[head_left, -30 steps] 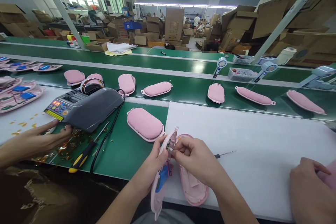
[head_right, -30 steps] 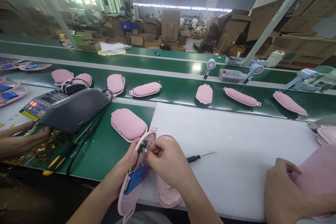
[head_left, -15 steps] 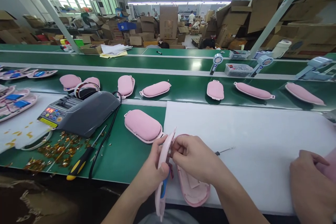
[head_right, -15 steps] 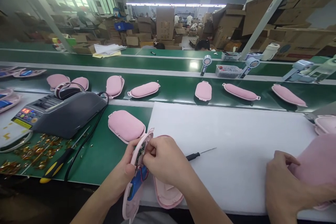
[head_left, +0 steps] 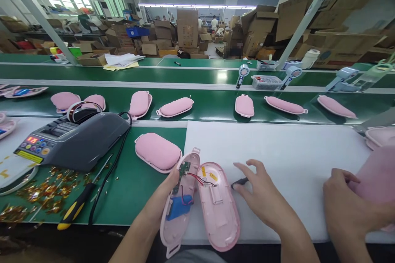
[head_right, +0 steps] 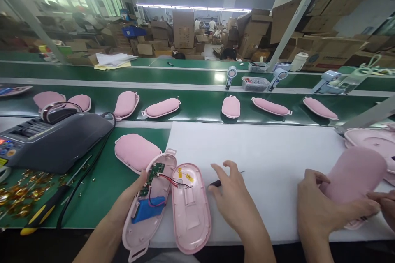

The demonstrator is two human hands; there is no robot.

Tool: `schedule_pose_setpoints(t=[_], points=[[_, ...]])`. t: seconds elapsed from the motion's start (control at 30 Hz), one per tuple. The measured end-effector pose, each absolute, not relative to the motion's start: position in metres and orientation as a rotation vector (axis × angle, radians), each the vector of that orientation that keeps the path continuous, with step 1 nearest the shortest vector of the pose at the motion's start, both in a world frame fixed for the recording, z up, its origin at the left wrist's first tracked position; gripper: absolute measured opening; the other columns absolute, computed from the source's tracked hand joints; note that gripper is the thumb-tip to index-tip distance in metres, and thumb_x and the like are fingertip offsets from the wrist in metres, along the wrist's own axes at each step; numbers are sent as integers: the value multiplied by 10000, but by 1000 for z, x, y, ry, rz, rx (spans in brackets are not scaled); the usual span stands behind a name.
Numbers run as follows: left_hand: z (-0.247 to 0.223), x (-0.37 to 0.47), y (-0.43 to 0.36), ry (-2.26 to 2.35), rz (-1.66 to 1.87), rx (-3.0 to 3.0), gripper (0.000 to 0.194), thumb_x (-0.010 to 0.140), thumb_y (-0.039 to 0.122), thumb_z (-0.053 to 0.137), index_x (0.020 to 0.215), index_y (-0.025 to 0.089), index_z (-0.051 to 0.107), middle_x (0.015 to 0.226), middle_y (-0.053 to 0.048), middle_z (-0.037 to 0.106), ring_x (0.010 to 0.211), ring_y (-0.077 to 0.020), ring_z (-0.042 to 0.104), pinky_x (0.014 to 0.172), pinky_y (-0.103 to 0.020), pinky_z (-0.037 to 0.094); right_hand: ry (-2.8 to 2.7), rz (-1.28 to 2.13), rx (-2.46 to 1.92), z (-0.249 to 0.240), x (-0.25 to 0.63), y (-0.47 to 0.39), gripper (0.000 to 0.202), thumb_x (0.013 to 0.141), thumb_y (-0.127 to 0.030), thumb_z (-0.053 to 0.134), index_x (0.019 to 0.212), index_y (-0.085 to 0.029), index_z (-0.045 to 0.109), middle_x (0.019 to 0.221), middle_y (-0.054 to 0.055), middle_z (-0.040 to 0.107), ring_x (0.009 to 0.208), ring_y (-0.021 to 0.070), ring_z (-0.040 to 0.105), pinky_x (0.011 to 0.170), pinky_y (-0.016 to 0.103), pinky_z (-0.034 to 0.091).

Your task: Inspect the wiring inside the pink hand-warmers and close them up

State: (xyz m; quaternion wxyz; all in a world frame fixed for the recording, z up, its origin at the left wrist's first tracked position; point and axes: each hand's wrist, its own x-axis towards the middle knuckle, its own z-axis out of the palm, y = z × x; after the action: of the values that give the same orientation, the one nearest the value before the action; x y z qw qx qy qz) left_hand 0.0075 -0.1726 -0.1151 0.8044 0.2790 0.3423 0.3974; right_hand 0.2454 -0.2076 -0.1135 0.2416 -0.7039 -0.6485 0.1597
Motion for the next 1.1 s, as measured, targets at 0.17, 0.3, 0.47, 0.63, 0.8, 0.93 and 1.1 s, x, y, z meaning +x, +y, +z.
schedule_pose_setpoints(t=[0.17, 0.3, 0.47, 0.63, 0.8, 0.93, 1.1], points=[[-99, 1, -175, 926, 861, 487, 566, 822, 427, 639, 1324, 192, 523, 1205, -131, 673, 1067, -300, 648, 882, -394, 530, -1709, 443, -1889, -143, 270, -226, 147, 850, -261, 486, 869, -230, 628, 931, 63, 663, 835, 234, 648, 720, 379, 518], [-97, 0, -173, 1011, 856, 505, 527, 829, 397, 640, 1320, 242, 524, 1320, -93, 608, 1185, -321, 578, 964, -457, 495, -1328, 449, -1592, -107, 242, -237, 110, 884, -322, 546, 967, -252, 527, 796, 13, 671, 615, 159, 609, 563, 288, 491], [-108, 3, -171, 969, 874, 418, 477, 855, 341, 613, 1287, 148, 554, 1241, -127, 658, 1171, -301, 593, 1001, -410, 475, -1174, 738, -1012, -85, 191, -241, 142, 919, -219, 543, 1041, -291, 536, 774, -29, 650, 614, 98, 616, 591, 208, 520], [-115, 6, -169, 966, 848, 341, 473, 873, 326, 586, 1293, 114, 536, 1150, -148, 699, 1106, -303, 633, 977, -426, 488, -1297, 846, -897, -114, 167, -230, 106, 908, -165, 507, 938, -230, 586, 880, 31, 662, 811, 141, 645, 739, 265, 549], [-115, 9, -168, 949, 848, 352, 432, 865, 346, 596, 1228, 112, 581, 1100, -147, 716, 1037, -298, 667, 938, -416, 511, -1403, 750, -958, -125, 163, -223, 148, 880, -93, 479, 876, -216, 560, 868, 26, 655, 802, 121, 647, 729, 227, 534], [-113, 10, -170, 961, 835, 388, 384, 881, 353, 573, 1184, 120, 606, 1098, -147, 715, 1012, -285, 676, 894, -381, 527, -1462, 677, -978, -128, 162, -221, 164, 864, -75, 486, 908, -220, 549, 883, 22, 655, 820, 117, 649, 763, 218, 530], [-111, 9, -172, 1003, 842, 466, 401, 862, 370, 603, 1204, 159, 602, 1131, -125, 705, 1021, -277, 669, 880, -371, 533, -1483, 658, -1016, -130, 157, -222, 151, 868, -84, 479, 890, -222, 536, 872, 22, 654, 812, 120, 649, 751, 217, 530]])
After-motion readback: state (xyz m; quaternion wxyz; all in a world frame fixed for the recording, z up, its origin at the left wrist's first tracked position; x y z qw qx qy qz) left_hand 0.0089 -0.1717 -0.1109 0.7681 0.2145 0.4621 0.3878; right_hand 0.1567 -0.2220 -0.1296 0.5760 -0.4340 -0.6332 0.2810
